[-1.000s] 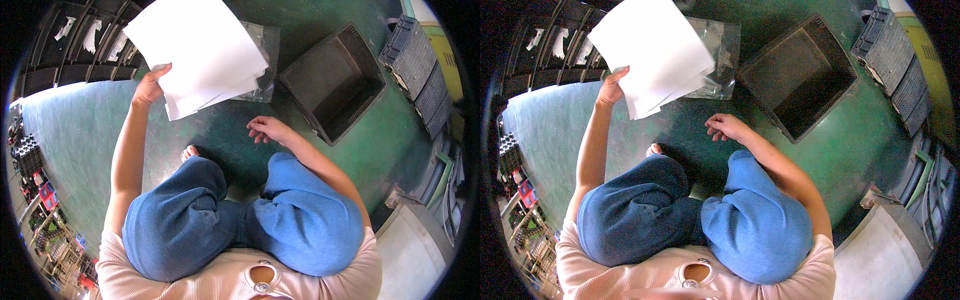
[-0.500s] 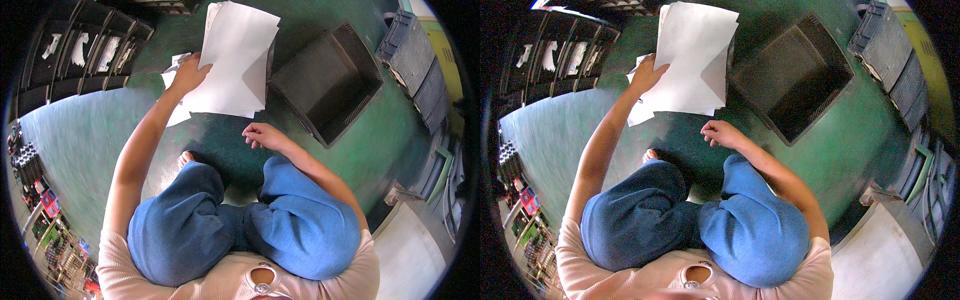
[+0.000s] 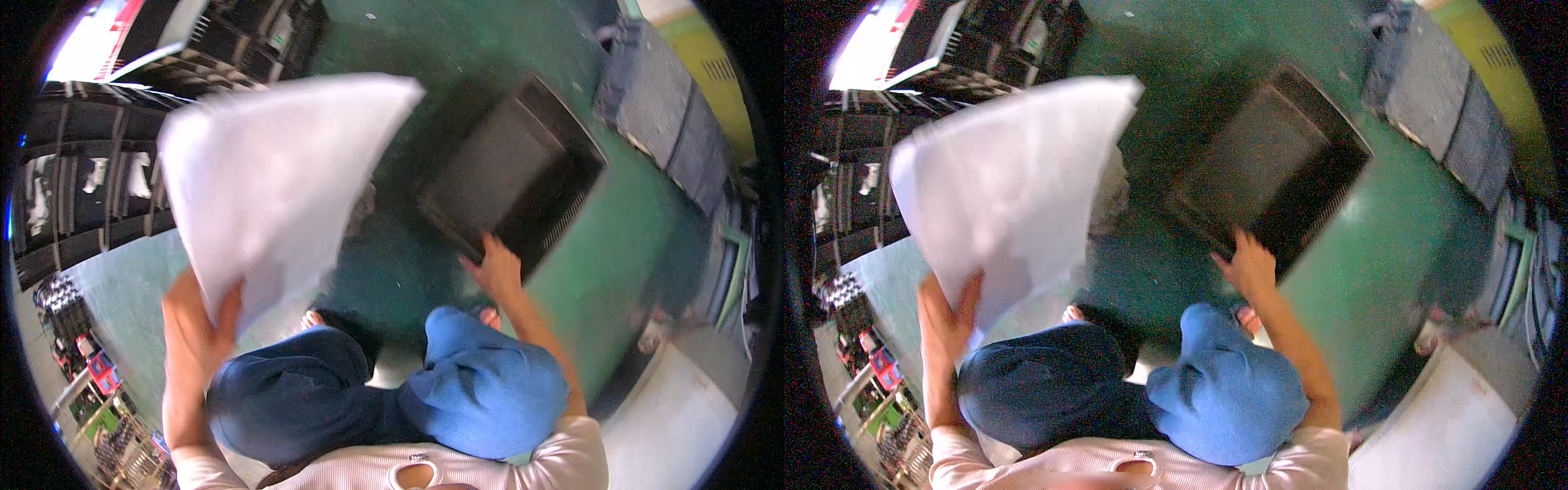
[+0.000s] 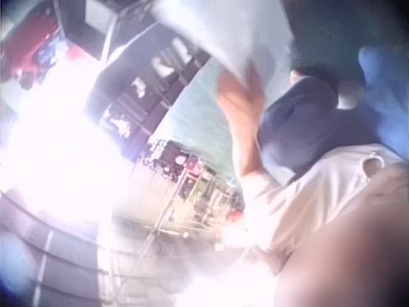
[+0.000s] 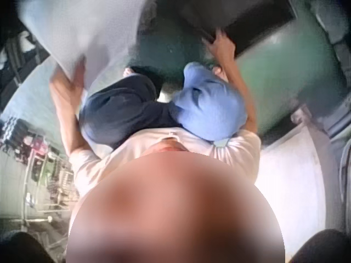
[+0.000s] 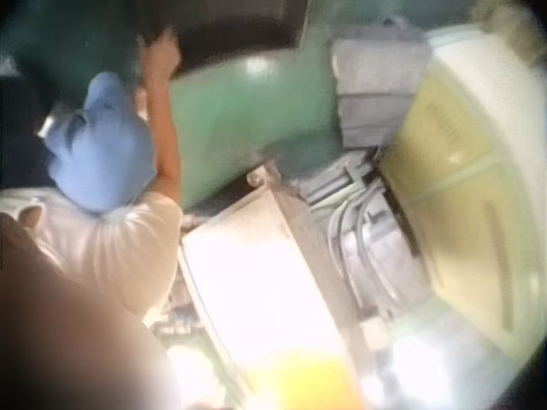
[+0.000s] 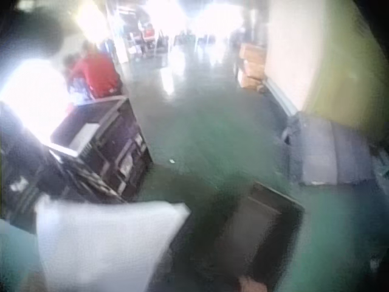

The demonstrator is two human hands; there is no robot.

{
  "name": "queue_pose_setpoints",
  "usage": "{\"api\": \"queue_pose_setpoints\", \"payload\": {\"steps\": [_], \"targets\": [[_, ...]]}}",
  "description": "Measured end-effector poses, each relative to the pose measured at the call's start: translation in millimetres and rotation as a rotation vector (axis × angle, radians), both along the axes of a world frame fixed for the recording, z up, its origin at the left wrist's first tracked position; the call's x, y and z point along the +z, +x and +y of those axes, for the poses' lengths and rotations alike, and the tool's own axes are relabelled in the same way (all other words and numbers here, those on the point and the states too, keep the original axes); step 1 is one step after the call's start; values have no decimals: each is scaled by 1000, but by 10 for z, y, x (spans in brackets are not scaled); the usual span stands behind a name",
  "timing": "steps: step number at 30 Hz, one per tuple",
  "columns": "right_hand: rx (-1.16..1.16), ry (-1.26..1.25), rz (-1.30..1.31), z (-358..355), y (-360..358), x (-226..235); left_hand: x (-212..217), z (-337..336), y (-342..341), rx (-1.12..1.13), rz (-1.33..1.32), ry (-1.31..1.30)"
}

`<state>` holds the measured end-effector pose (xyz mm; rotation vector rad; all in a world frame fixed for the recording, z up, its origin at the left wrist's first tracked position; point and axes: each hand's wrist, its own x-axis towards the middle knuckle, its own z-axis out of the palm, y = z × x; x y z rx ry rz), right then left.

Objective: The person sits on the floor and wipes the inside of black plastic crates with a cloth. They place white paper sheets into the crates, stack them, and handle a plastic bag and additional paper sheets.

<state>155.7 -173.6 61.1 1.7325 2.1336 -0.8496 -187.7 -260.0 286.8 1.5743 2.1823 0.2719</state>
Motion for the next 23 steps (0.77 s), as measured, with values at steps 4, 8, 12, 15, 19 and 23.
{"api": "queue_pose_setpoints", "payload": {"steps": [4,8,12,15,19,23], "targets": [[80,144,93,-82,86,-256,371,109,282,-306,99,-221],[113,167,132,-111,189,-372,233,166,226,-419,160,-357],[172,201,208,-98,254,-411,131,17,216,-343,224,-387],[227,223,168,-71,240,-410,162,-158,273,-317,210,-381],[272,158,-55,-22,89,-267,196,-454,377,-315,174,-453],[-104,-171,-145,87,-261,171,326,-818,468,-313,66,-400]]}}
